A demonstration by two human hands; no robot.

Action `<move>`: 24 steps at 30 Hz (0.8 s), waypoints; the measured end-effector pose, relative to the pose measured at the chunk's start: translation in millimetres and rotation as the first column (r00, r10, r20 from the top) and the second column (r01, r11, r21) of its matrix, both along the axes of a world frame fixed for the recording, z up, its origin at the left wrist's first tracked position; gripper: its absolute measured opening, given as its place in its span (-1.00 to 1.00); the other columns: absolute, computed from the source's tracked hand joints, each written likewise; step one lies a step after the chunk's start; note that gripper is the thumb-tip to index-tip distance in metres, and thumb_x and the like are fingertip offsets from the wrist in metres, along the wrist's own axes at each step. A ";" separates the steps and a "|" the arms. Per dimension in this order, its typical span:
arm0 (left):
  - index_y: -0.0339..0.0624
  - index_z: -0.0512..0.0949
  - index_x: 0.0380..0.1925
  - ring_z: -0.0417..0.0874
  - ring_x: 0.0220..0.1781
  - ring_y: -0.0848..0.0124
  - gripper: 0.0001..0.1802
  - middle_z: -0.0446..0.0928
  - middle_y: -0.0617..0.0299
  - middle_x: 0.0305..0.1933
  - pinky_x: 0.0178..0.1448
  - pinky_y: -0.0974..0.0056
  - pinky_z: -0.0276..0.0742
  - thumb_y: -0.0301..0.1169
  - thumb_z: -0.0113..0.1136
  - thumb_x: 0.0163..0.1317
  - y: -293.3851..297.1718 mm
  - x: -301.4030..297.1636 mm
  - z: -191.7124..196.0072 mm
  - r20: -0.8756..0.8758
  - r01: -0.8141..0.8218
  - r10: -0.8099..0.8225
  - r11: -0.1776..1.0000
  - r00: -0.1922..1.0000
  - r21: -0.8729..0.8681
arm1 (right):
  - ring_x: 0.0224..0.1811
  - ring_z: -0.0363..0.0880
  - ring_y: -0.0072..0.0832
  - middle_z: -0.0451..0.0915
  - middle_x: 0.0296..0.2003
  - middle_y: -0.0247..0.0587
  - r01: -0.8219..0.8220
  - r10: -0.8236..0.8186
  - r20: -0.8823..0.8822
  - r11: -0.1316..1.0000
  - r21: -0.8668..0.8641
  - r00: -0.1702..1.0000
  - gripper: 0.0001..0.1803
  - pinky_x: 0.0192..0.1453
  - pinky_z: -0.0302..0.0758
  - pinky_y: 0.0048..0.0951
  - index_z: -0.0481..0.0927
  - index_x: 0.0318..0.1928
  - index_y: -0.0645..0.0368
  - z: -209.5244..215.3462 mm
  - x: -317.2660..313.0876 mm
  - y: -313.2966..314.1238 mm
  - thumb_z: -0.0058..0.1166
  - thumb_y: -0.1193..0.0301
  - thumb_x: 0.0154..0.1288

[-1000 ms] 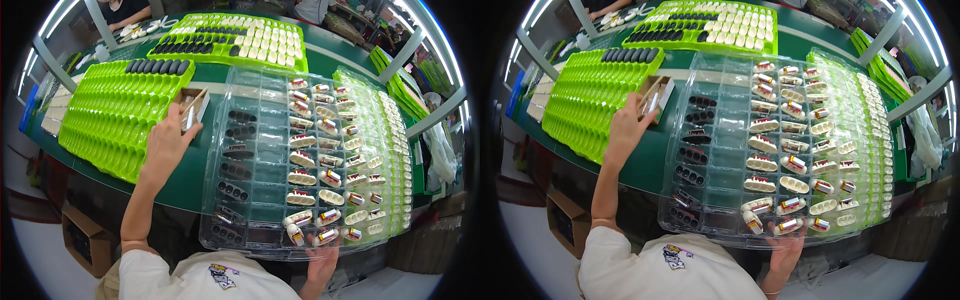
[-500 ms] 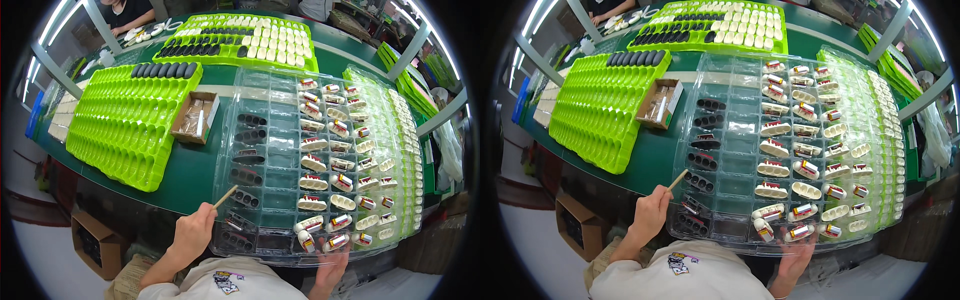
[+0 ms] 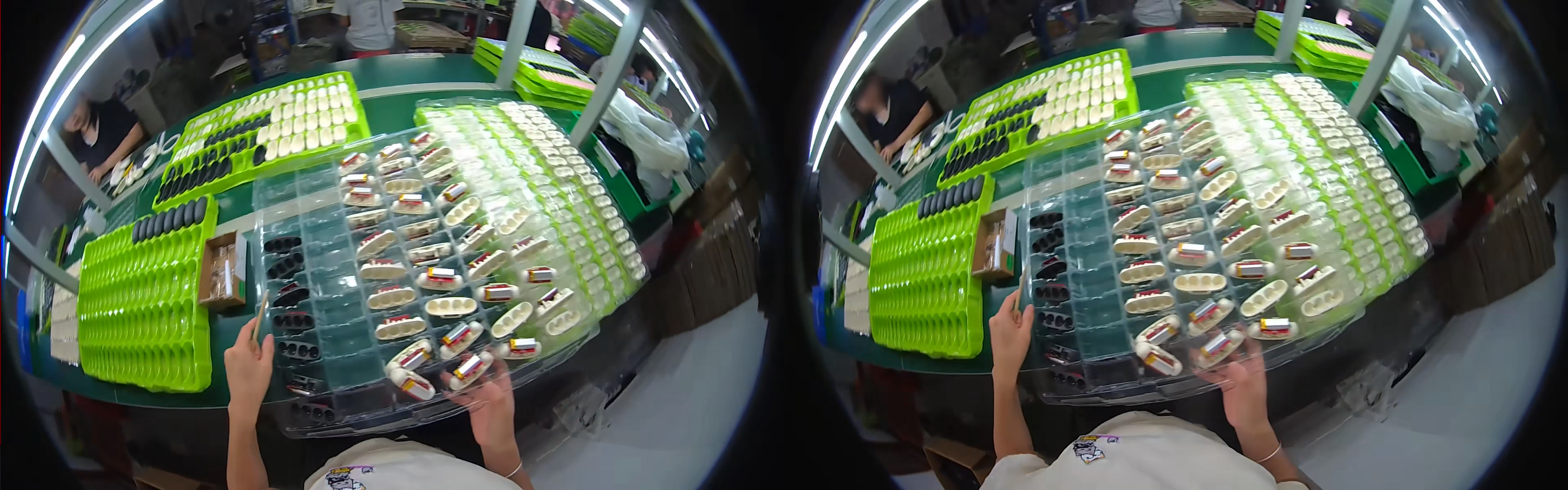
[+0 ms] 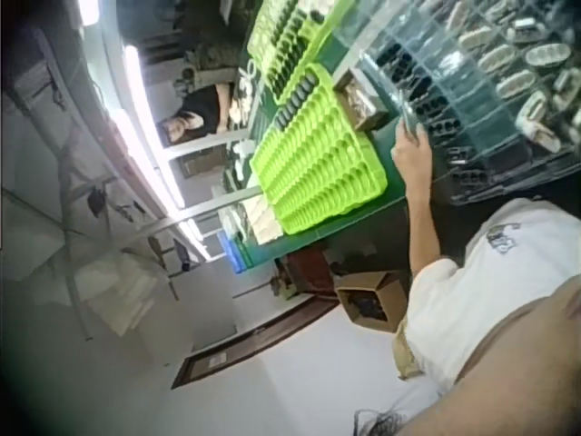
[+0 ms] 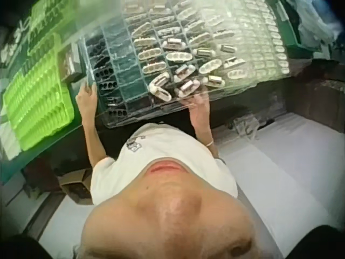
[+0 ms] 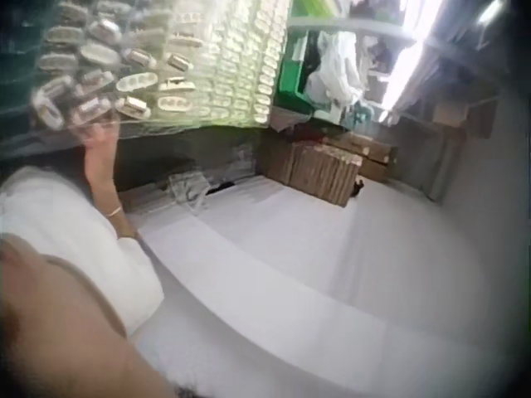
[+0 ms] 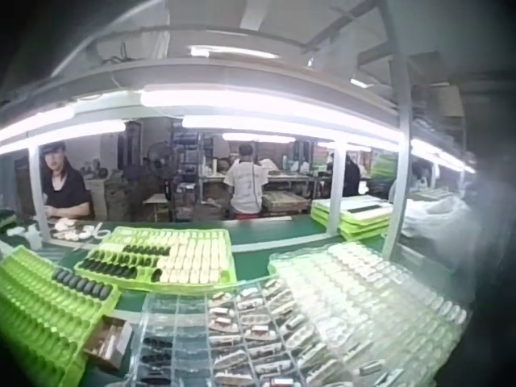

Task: The person assembles small electronic devices by inserting batteries into white plastic casings using a wooden stick. They pick up a casing, place a battery inside, and use the stick to adjust the battery's position before placing the completed unit into a clear plastic tray.

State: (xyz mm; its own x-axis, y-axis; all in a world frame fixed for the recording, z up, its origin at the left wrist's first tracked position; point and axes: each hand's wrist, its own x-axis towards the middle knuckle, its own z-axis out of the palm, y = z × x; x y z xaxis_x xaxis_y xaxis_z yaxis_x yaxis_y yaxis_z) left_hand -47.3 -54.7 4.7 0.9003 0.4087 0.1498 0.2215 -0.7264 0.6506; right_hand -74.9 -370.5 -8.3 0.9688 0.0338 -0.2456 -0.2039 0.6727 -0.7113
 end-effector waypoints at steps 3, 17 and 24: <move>-0.32 0.42 -0.16 0.16 -0.75 0.54 -0.70 0.17 0.20 -0.79 -0.64 0.35 0.11 -0.53 0.04 0.04 -3.7 0.3 9.0 -0.038 0.002 0.000 0.999 0.999 0.036 | -0.01 0.37 0.07 0.22 0.08 0.05 -0.053 0.053 0.007 0.998 0.017 0.999 -0.41 -0.03 0.46 -0.10 0.05 0.13 0.06 11.4 -1.7 -1.1 -0.12 0.53 0.04; -0.37 0.37 -0.16 0.14 -0.70 0.62 -0.75 0.22 0.32 -0.73 -0.63 0.39 0.06 -0.57 -0.09 0.11 -10.5 -1.7 7.7 -0.048 -0.058 0.062 0.994 0.997 0.096 | 0.13 0.20 -0.42 0.06 0.17 -0.15 -0.246 0.241 0.058 0.966 0.084 0.969 -0.24 0.13 0.27 -0.38 -0.14 0.23 0.07 -25.9 12.7 -23.6 -0.02 0.60 0.08; -0.35 0.34 -0.09 0.06 -0.68 0.60 -0.69 0.08 0.35 -0.74 -0.63 0.38 -0.03 -0.54 -0.03 0.13 -21.4 -2.5 23.6 -0.024 -0.140 0.149 0.965 0.989 0.221 | -0.11 0.46 -0.41 0.44 -0.11 -0.12 -0.512 0.682 -0.025 0.524 -0.681 0.731 -0.35 0.00 0.39 -0.39 0.26 0.06 0.22 -12.2 22.8 -111.3 0.21 0.27 -0.04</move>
State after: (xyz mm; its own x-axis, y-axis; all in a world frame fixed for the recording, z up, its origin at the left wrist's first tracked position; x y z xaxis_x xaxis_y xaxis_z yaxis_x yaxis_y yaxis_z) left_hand -49.8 -76.0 28.2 0.8414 0.4960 0.2144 0.3572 -0.8082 0.4682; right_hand -52.1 -481.8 -20.5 0.8017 0.5528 -0.2272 -0.1727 -0.1497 -0.9735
